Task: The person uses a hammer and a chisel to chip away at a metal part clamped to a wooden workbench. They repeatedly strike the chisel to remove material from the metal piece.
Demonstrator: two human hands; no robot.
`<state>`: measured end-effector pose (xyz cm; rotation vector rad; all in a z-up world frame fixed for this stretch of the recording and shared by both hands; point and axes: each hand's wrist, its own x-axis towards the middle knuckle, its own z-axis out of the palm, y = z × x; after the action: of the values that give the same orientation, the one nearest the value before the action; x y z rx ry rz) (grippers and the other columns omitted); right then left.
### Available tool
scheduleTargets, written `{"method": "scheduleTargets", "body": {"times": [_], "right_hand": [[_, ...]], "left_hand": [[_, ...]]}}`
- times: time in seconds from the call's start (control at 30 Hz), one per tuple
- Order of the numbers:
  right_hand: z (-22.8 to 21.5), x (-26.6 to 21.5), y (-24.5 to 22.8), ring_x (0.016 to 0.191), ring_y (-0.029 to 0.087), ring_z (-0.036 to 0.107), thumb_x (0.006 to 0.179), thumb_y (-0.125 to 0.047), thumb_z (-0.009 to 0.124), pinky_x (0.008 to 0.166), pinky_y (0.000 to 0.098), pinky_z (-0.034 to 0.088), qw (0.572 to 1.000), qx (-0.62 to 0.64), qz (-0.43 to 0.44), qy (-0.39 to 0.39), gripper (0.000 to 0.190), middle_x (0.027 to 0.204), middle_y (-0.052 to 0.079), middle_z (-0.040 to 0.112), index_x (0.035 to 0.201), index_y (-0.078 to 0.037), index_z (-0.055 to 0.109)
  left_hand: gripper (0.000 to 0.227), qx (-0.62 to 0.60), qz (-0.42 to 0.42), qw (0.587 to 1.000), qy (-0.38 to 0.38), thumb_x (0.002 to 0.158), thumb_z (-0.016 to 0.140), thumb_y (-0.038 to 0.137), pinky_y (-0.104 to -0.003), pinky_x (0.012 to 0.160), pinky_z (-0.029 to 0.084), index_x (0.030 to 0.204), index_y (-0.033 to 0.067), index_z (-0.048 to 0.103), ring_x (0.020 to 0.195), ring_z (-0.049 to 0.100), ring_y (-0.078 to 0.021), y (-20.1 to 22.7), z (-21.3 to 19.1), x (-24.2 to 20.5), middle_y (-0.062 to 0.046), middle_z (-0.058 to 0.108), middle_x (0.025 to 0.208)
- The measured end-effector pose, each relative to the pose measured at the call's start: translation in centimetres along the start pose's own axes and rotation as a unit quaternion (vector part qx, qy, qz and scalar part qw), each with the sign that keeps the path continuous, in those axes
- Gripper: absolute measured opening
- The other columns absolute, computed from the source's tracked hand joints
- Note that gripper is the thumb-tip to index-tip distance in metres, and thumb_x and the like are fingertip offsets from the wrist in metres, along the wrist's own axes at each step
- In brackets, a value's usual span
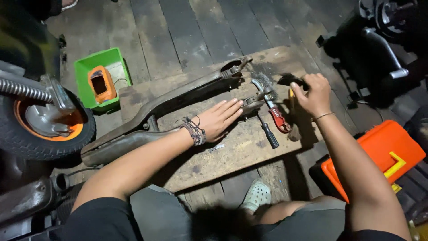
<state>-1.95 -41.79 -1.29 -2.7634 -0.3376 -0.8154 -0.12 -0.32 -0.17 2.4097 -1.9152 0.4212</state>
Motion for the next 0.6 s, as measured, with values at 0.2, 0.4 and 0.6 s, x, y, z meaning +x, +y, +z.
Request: {"method": "scheduleTargets", "body": {"times": [0.2,0.4,0.6], "right_hand": [[1.2,2.7,-5.6,0.080,0.035,0.059,0.099,-0.041,0.071,0.078,0.0464,0.048,0.995,0.078,-0.067,0.005,0.035,0.074,0.007,0.050,0.084,-0.013,0.057],[1.2,-0.8,0.0,0.087,0.036,0.062,0.094,-0.038,0.078,0.081,0.0476,0.047,0.997,-0.058,0.000,-0.041,0.032,0.080,0.010,0.057,0.085,-0.013,0.061],[0.1,2.1,-3.4,0.081,0.036,0.059,0.095,-0.036,0.077,0.078,0.0480,0.047,0.998,0.002,-0.067,0.022,0.029,0.078,0.009,0.053,0.088,-0.013,0.061]], "left_hand": [[0.096,-0.009,0.004,1.000,0.000,0.083,0.072,0.031,-0.048,0.126,0.020,0.159,-0.0044,0.026,0.156,0.023,-0.0382,0.0,-0.5,-0.1,-0.026,0.023,0.167],[0.094,0.003,0.002,1.000,0.002,0.083,0.072,0.033,-0.048,0.126,0.021,0.159,-0.0029,0.028,0.156,0.024,-0.0375,-0.1,-0.5,0.1,-0.025,0.024,0.167],[0.094,-0.006,-0.004,1.000,0.002,0.082,0.073,0.031,-0.048,0.126,0.021,0.158,-0.0031,0.029,0.156,0.023,-0.0379,0.0,-0.1,0.0,-0.025,0.024,0.167]]}}
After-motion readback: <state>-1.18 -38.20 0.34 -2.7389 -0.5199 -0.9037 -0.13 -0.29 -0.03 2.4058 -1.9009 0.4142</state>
